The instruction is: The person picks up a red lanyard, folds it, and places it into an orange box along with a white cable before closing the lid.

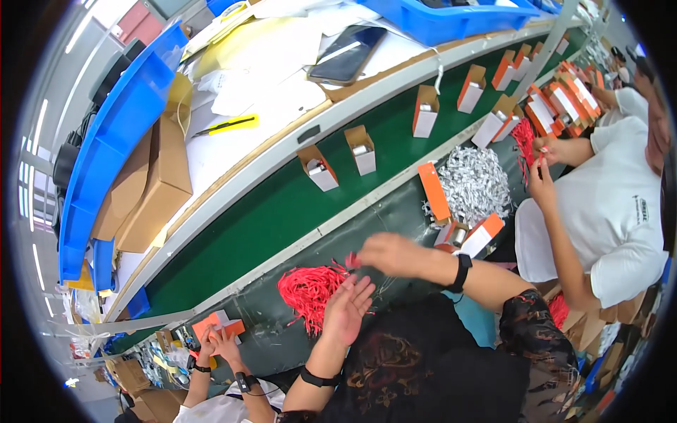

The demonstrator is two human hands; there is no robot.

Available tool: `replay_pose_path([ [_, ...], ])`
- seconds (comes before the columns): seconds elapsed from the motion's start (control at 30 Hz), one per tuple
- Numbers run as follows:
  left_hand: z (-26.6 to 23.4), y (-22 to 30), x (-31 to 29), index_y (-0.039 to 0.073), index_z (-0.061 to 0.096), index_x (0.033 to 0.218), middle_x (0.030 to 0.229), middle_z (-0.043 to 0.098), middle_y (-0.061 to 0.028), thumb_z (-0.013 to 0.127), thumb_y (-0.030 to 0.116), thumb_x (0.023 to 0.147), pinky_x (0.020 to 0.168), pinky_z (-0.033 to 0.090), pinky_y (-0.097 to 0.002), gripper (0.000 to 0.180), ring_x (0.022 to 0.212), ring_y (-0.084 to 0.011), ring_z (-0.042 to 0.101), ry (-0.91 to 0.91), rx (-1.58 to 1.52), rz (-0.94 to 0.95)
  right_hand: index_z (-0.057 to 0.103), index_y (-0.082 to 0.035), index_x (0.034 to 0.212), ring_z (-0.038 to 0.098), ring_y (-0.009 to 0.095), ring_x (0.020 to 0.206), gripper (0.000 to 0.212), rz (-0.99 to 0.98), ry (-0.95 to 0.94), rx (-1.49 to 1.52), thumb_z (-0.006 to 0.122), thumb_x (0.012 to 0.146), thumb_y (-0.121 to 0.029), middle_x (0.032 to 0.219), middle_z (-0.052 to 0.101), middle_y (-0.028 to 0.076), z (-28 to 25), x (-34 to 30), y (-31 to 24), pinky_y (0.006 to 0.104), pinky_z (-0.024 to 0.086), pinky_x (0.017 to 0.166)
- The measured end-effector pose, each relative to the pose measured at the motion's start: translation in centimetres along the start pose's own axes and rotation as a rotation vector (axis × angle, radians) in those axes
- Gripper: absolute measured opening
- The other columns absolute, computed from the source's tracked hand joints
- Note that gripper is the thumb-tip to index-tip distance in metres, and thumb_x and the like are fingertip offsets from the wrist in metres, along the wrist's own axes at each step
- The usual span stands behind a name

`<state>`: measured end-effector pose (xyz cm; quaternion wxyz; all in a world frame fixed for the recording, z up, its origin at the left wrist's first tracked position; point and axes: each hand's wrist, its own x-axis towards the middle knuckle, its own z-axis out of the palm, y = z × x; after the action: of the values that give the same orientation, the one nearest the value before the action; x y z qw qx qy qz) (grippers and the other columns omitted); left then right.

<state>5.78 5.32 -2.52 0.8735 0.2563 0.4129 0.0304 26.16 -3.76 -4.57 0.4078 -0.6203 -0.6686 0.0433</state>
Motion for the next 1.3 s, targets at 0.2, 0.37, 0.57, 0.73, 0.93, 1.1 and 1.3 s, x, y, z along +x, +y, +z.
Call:
replay_pose_path([
  [0.2,-4.2,-0.3,1.5,0.006,0.058,0.121,0.113,0.065,-0.0103,0.054,0.024,0.098,0.092,0.051,-0.0409,0.03,0.102,-0.024,0.063,0.047,-0.074,0.02,0.07,-0.009,0.091,0.062,0.036,0.082,0.02,0.355,0.107,-0.422,0.056,0.08,-0.001,0.085,0.063,0.016,-3.2,8.9,14.5,0.043,0.052,0.075],
  [0.37,-8.2,-1.0,0.9,0.008,0.063,0.112,0.103,0.068,-0.0074,0.058,0.024,0.096,0.085,0.053,-0.0389,0.023,0.092,-0.0214,0.065,0.179,-0.216,0.028,0.072,-0.013,0.095,0.067,0.026,0.091,0.017,0.518,-0.037,-0.826,0.058,0.085,-0.013,0.094,0.068,0.008,-1.2,13.2,20.9,0.0422,0.054,0.075],
  [0.57,-12.5,-1.1,-0.9,0.01,0.064,0.11,0.098,0.07,-0.0046,0.057,0.024,0.097,0.082,0.053,-0.0388,0.021,0.087,-0.0202,0.066,0.356,-0.363,0.091,0.072,-0.014,0.097,0.069,0.024,0.098,0.019,0.674,-0.271,-0.861,0.055,0.089,-0.015,0.104,0.071,0.009,3.2,12.1,22.1,0.0424,0.056,0.08],
  [0.73,-14.2,-1.7,-1.2,0.01,0.061,0.113,0.098,0.069,-0.0041,0.059,0.026,0.096,0.081,0.053,-0.0362,0.024,0.086,-0.0196,0.066,0.506,-0.385,0.148,0.071,-0.007,0.092,0.07,0.032,0.092,0.017,0.71,-0.474,-0.839,0.064,0.076,-0.006,0.095,0.072,0.017,3.0,13.2,19.9,0.0437,0.058,0.074],
  [0.93,-19.5,-4.6,0.8,0.007,0.06,0.111,0.091,0.065,-0.0025,0.061,0.018,0.095,0.07,0.052,-0.028,0.019,0.078,-0.0148,0.063,0.614,-0.231,0.207,0.057,-0.005,0.123,0.066,0.039,0.098,0.042,0.724,-0.356,-0.673,0.062,0.082,-0.006,0.104,0.068,0.02,1.9,13.1,18.7,0.0458,0.054,0.083],
  [1.1,-24.9,-9.3,1.8,0.003,0.064,0.105,0.084,0.064,0.001,0.065,0.017,0.093,0.063,0.046,-0.022,0.018,0.071,-0.008,0.059,0.866,0.055,0.386,0.065,-0.001,0.115,0.068,0.034,0.098,0.034,0.5,-0.022,-0.368,0.068,0.086,-0.017,0.107,0.069,0.019,2.3,7.6,11.6,0.042,0.053,0.083],
  [1.3,-25.2,-8.5,3.5,0.003,0.068,0.103,0.088,0.068,-0.0081,0.072,0.013,0.083,0.072,0.053,-0.0313,0.023,0.075,-0.0177,0.065,0.775,0.946,0.617,0.068,-0.003,0.108,0.068,0.023,0.081,0.028,0.732,-0.364,0.0,0.072,0.083,-0.014,0.1,0.07,0.014,3.2,-0.3,-2.5,0.0342,0.053,0.07],
])
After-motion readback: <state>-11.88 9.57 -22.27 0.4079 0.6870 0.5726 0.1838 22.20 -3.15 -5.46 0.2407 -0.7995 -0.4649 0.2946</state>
